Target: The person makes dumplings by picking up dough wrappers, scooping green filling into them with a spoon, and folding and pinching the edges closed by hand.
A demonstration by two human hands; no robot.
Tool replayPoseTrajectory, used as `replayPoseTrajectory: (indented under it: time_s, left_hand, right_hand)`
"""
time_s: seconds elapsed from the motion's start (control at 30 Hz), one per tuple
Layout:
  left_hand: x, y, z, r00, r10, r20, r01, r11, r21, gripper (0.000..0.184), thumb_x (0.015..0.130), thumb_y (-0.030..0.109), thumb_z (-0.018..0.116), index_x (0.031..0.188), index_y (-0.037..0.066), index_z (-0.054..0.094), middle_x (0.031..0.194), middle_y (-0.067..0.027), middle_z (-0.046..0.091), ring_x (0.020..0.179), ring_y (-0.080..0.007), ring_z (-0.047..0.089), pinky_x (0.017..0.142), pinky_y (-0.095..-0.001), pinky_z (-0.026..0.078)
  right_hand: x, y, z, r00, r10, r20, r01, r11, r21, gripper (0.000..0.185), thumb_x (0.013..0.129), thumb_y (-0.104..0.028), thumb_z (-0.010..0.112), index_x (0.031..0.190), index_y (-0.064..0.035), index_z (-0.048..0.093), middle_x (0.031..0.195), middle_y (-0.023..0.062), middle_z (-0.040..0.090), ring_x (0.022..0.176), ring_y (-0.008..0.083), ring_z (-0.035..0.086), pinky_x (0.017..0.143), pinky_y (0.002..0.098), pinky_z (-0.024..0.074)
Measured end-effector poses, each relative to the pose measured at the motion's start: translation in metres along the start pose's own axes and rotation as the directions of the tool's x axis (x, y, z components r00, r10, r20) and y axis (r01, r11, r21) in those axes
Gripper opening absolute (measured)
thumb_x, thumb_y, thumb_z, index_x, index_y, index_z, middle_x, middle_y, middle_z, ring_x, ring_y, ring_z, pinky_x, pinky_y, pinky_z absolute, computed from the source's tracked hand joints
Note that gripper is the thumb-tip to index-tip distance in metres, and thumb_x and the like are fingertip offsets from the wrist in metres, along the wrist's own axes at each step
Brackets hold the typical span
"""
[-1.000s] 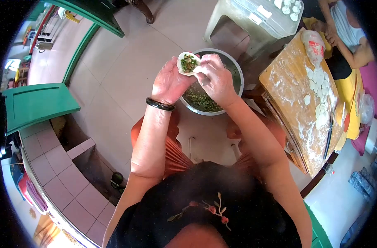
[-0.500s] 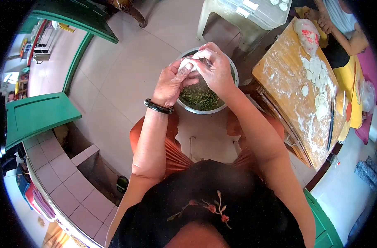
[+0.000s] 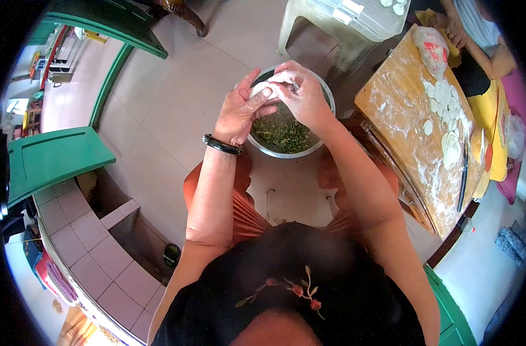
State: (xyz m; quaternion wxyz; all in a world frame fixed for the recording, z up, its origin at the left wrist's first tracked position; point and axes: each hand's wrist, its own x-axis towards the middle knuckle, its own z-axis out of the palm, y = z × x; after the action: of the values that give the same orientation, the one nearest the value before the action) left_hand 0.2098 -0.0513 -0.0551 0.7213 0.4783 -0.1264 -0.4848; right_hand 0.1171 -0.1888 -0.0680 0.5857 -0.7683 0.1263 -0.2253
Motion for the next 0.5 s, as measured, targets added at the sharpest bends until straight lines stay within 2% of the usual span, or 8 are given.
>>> replayPoseTrajectory:
  time_s: [0.03,0.13,0.23,0.33,0.37,0.47,0.5]
  left_hand:
    - [0.001,0.001,0.0,1.0,-0.004,0.006,0.004,1.0,0.019,0.067,0.091,0.012,0.06,0.141,-0.007,0.021,0.121,-0.0145,0.057,0.1,-0.0226,0.063,0.076,-0.0249,0.056]
    - [-0.003,0.007,0.005,0.996,0.059,0.061,-0.063,0.996,0.066,0.071,0.089,0.02,0.064,0.141,-0.006,0.024,0.12,-0.0146,0.058,0.1,-0.0219,0.064,0.073,-0.0254,0.056]
    - [-0.005,0.013,0.005,0.978,0.097,0.187,-0.112,0.991,0.073,0.089,0.08,0.03,0.075,0.143,-0.004,0.022,0.11,-0.0103,0.061,0.096,-0.0184,0.063,0.075,-0.0238,0.052]
    - [-0.004,0.004,0.007,0.927,0.283,0.245,-0.325,0.934,0.149,0.091,0.077,0.036,0.077,0.143,-0.002,0.026,0.114,-0.0098,0.058,0.097,-0.0168,0.061,0.081,-0.0256,0.049]
    - [-0.006,0.004,0.008,0.923,0.27,0.273,-0.318,0.936,0.15,0.087,0.08,0.041,0.072,0.143,-0.001,0.029,0.124,-0.0108,0.053,0.089,-0.0129,0.058,0.08,-0.0263,0.046]
    - [-0.01,0.006,0.014,0.934,0.272,0.231,-0.336,0.888,0.313,0.075,0.089,0.045,0.059,0.142,-0.001,0.032,0.115,-0.0083,0.056,0.078,-0.0103,0.053,0.072,-0.026,0.045]
    - [-0.009,0.004,0.015,0.936,0.28,0.213,-0.34,0.876,0.342,0.07,0.092,0.047,0.051,0.14,-0.001,0.034,0.1,-0.0055,0.057,0.074,-0.0093,0.05,0.069,-0.0243,0.044]
  right_hand:
    - [0.001,-0.005,-0.001,1.0,-0.013,-0.007,0.013,1.0,0.008,0.013,0.082,0.005,0.058,0.094,0.0015,0.063,0.095,0.0048,0.056,0.078,0.0119,0.056,0.07,0.0224,0.0454]
    - [0.002,-0.019,-0.003,0.998,-0.045,-0.033,0.047,0.996,0.073,0.009,0.083,0.004,0.057,0.091,0.0025,0.063,0.09,0.0052,0.058,0.077,0.0123,0.056,0.07,0.0228,0.0452]
    - [0.005,-0.032,-0.008,0.999,-0.029,-0.022,0.033,0.979,0.201,0.005,0.086,0.003,0.057,0.089,0.0031,0.062,0.086,0.0049,0.059,0.078,0.0116,0.056,0.07,0.023,0.0451]
    - [0.006,-0.034,-0.012,0.999,-0.021,0.029,0.012,0.963,0.27,0.005,0.088,0.0,0.058,0.086,0.0039,0.06,0.084,0.0038,0.059,0.077,0.01,0.054,0.068,0.0232,0.0446]
    - [0.004,-0.038,-0.011,0.999,0.0,0.045,-0.012,0.96,0.278,0.005,0.088,0.0,0.057,0.086,0.0041,0.06,0.084,0.0035,0.059,0.077,0.0098,0.054,0.068,0.0231,0.0444]
    - [0.002,-0.036,-0.009,0.998,0.014,0.066,-0.028,0.976,0.217,0.006,0.087,0.0,0.057,0.085,0.0046,0.059,0.084,0.0036,0.059,0.076,0.0094,0.053,0.068,0.0229,0.0439]
    - [0.001,-0.038,-0.008,0.998,0.011,0.061,-0.022,0.98,0.196,0.005,0.087,0.0,0.057,0.085,0.0046,0.059,0.084,0.0037,0.059,0.076,0.0093,0.053,0.068,0.0229,0.0438]
